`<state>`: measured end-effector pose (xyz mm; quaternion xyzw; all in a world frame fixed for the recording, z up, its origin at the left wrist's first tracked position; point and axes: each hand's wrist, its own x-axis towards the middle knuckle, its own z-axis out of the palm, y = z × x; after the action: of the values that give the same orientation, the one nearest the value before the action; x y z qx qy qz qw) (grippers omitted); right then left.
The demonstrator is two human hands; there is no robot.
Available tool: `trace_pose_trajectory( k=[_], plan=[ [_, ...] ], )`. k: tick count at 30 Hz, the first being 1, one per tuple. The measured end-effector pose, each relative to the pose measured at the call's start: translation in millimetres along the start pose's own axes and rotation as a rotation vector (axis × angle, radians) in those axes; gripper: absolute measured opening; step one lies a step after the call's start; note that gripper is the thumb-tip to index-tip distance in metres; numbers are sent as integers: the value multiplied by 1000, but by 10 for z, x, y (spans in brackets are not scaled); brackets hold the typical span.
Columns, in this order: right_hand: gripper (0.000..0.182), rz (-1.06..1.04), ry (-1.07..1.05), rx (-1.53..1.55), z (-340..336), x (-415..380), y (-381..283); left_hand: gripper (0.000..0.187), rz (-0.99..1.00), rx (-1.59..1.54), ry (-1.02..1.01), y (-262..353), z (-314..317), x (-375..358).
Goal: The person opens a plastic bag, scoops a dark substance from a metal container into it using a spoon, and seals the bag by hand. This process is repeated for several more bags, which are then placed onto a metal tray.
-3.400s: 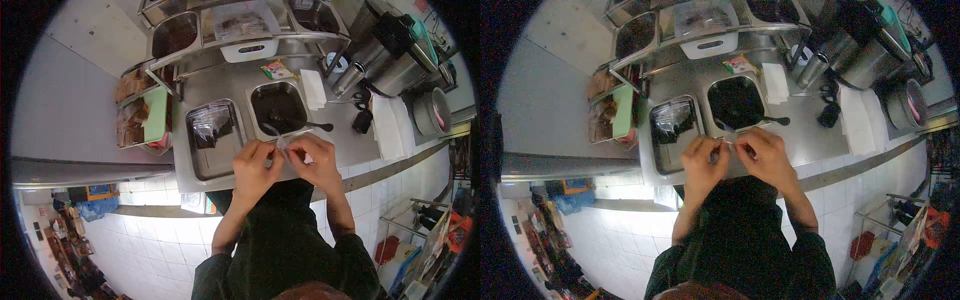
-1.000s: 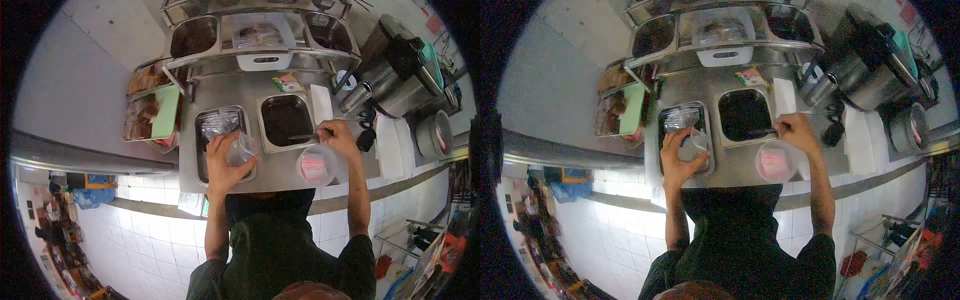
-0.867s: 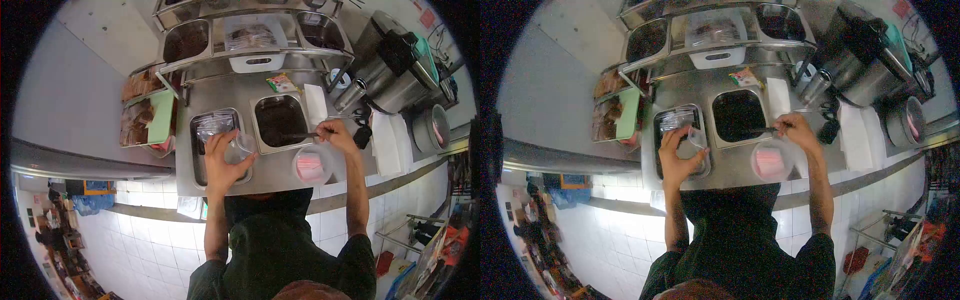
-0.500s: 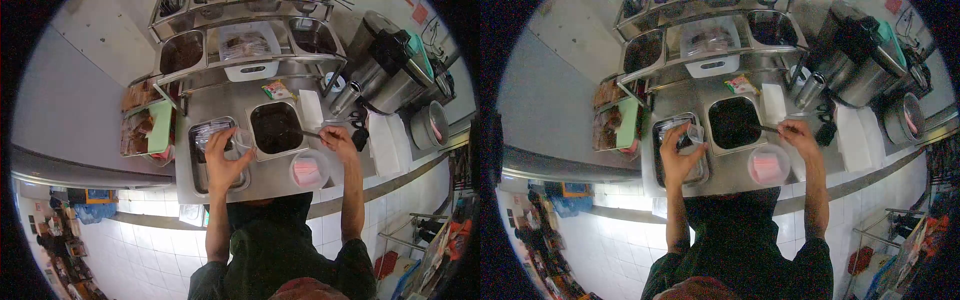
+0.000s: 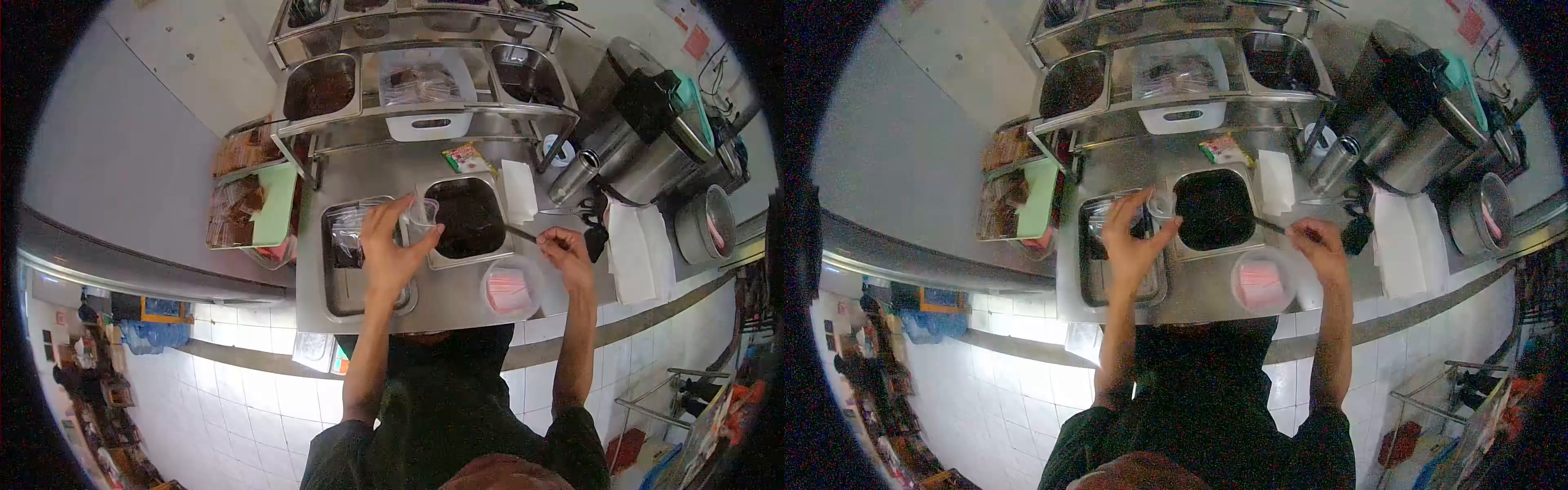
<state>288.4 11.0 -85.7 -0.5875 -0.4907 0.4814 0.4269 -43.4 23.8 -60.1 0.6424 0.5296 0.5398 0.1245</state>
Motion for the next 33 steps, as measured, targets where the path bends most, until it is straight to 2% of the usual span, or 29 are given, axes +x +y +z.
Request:
trace_pose_trajectory(
  k=[2,6,10,33],
  plan=[
    [8,25,57,-26,-50,-14,-254,54,-2,-16,-5,52,63,8],
    [14,-142,11,56,-213,60,-624,51,43,-64,5,105,250,48],
    [20,-174,-14,2,-228,1,-1116,50,86,-38,3,148,425,74],
    [12,-394,42,-299,-159,-198,-1448,54,61,-176,6,288,503,136]
  ],
)
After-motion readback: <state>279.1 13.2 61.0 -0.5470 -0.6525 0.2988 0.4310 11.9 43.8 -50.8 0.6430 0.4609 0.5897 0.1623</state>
